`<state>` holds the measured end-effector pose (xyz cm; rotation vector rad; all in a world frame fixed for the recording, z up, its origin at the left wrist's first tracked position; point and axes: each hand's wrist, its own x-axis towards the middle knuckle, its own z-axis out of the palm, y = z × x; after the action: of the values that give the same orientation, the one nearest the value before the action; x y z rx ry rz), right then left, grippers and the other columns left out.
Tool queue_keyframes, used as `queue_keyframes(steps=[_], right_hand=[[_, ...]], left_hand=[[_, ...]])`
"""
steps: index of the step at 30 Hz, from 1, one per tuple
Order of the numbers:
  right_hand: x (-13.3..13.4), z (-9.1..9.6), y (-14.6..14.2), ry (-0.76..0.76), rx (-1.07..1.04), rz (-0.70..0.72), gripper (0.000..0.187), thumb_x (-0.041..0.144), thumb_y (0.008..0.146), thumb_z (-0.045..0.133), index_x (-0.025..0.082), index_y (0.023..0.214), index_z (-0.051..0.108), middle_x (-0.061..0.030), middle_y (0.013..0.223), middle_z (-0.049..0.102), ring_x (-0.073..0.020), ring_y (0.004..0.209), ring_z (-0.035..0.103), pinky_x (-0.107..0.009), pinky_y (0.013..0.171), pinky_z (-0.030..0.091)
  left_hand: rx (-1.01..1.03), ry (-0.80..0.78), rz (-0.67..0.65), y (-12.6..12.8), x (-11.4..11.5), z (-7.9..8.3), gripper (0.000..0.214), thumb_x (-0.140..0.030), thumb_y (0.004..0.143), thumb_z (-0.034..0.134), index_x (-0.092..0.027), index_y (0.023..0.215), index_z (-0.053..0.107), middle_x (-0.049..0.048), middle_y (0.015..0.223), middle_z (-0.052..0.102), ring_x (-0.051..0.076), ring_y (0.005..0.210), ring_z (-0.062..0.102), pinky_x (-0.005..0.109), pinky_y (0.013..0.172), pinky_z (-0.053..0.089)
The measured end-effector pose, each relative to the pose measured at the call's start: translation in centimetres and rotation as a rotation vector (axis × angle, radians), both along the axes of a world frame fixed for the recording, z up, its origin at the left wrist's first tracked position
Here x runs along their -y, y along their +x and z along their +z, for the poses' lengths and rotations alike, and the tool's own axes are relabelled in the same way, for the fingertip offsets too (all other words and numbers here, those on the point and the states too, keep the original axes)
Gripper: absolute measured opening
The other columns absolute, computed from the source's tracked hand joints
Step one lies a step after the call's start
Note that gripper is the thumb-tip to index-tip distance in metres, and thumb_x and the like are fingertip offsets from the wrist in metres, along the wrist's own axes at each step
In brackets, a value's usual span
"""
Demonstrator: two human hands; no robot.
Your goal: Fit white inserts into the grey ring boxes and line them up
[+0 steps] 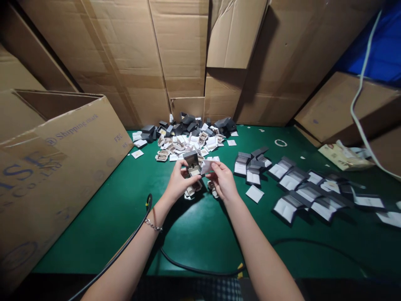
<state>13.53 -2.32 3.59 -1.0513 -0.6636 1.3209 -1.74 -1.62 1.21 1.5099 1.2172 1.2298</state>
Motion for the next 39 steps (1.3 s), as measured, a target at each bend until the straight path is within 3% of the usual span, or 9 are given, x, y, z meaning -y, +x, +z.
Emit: queue_keyframes(steps=[5,9,13,22,25,29,31,35,39], right_hand=[[-0.1,0.1,0.3,0.057,0.028,-0.082,0.044,0.045,0.041,0.087,0.019,0.067,0.064,0.0036,0.06,0.064,-0.0089,0.047,0.055,-0.023,0.047,0.047],[0.1,0.0,0.6,0.121,0.219,-0.091,0.035,0.046,0.052,0.082,0.019,0.068,0.067,0.0007,0.066,0.066,-0.0123,0.057,0.058,-0.027,0.058,0.049],[0.4,-0.1,0.2,0.113,0.389,-0.099,0.026,0.042,0.058,0.078,0.02,0.067,0.069,-0.0007,0.075,0.067,-0.0141,0.067,0.058,-0.027,0.062,0.047],[0.3,0.8,-0.2,-0.101,0.0,-0.015,0.016,0.03,0.054,0.065,0.02,0.067,0.067,-0.0011,0.065,0.065,-0.0141,0.057,0.056,-0.025,0.048,0.044],[0.2,0.1,0.0,-0.033,0.284,-0.038,0.012,0.031,0.059,0.061,0.02,0.063,0.065,-0.0012,0.066,0.062,-0.0153,0.061,0.055,-0.027,0.053,0.044],[0.4,-0.7,-0.1,0.203,0.881,-0.171,0.016,0.033,0.068,0.058,0.021,0.057,0.059,-0.004,0.081,0.061,-0.0211,0.083,0.056,-0.035,0.08,0.044],[0.6,-0.8,-0.1,0.258,1.038,-0.2,0.017,0.034,0.07,0.057,0.022,0.059,0.06,-0.0057,0.085,0.061,-0.0236,0.088,0.055,-0.039,0.086,0.041],[0.7,-0.6,0.1,0.25,1.063,-0.167,0.013,0.034,0.067,0.063,0.021,0.063,0.064,-0.0073,0.09,0.062,-0.0257,0.091,0.056,-0.042,0.088,0.041],[0.5,-0.6,0.0,0.194,0.864,-0.139,0.014,0.034,0.064,0.068,0.021,0.061,0.066,-0.0052,0.085,0.064,-0.0227,0.087,0.059,-0.038,0.085,0.043]], left_hand=[[0.086,-0.048,-0.039,0.6,0.6,-0.1,0.082,-0.026,0.057,0.081,-0.024,0.125,0.036,0.012,0.126,0.052,0.018,0.097,0.061,0.036,0.087,0.05],[0.106,-0.037,-0.072,0.9,0.7,-0.4,0.105,-0.026,0.056,0.082,-0.029,0.14,0.019,0.0146,0.138,0.043,0.02,0.105,0.061,0.037,0.093,0.048],[0.027,0.057,-0.094,1.1,1.0,-0.6,0.104,-0.027,0.061,0.079,-0.029,0.144,0.017,0.0131,0.138,0.046,0.023,0.112,0.058,0.039,0.097,0.046],[-0.013,0.082,-0.107,1.7,1.4,-1.2,0.105,-0.032,0.062,0.079,-0.028,0.146,0.018,0.0136,0.138,0.047,0.026,0.12,0.053,0.044,0.102,0.043],[-0.012,0.072,-0.11,1.7,1.5,-1.0,0.105,-0.033,0.061,0.08,-0.028,0.146,0.019,0.0131,0.139,0.045,0.026,0.119,0.053,0.044,0.101,0.044],[-0.002,0.092,-0.164,1.8,1.6,-0.8,0.096,-0.029,0.062,0.078,-0.028,0.143,0.027,0.0127,0.143,0.042,0.025,0.119,0.053,0.04,0.099,0.045],[0.007,0.095,-0.172,1.8,1.7,-0.7,0.093,-0.026,0.063,0.076,-0.027,0.143,0.028,0.0127,0.143,0.041,0.024,0.119,0.053,0.039,0.099,0.045],[0.011,0.091,-0.168,1.8,1.6,-0.7,0.095,-0.026,0.063,0.077,-0.027,0.143,0.026,0.0133,0.143,0.041,0.025,0.12,0.053,0.041,0.1,0.044],[-0.004,0.088,-0.135,1.8,1.5,-0.9,0.099,-0.029,0.062,0.079,-0.027,0.144,0.024,0.0141,0.142,0.043,0.027,0.122,0.051,0.044,0.102,0.042]])
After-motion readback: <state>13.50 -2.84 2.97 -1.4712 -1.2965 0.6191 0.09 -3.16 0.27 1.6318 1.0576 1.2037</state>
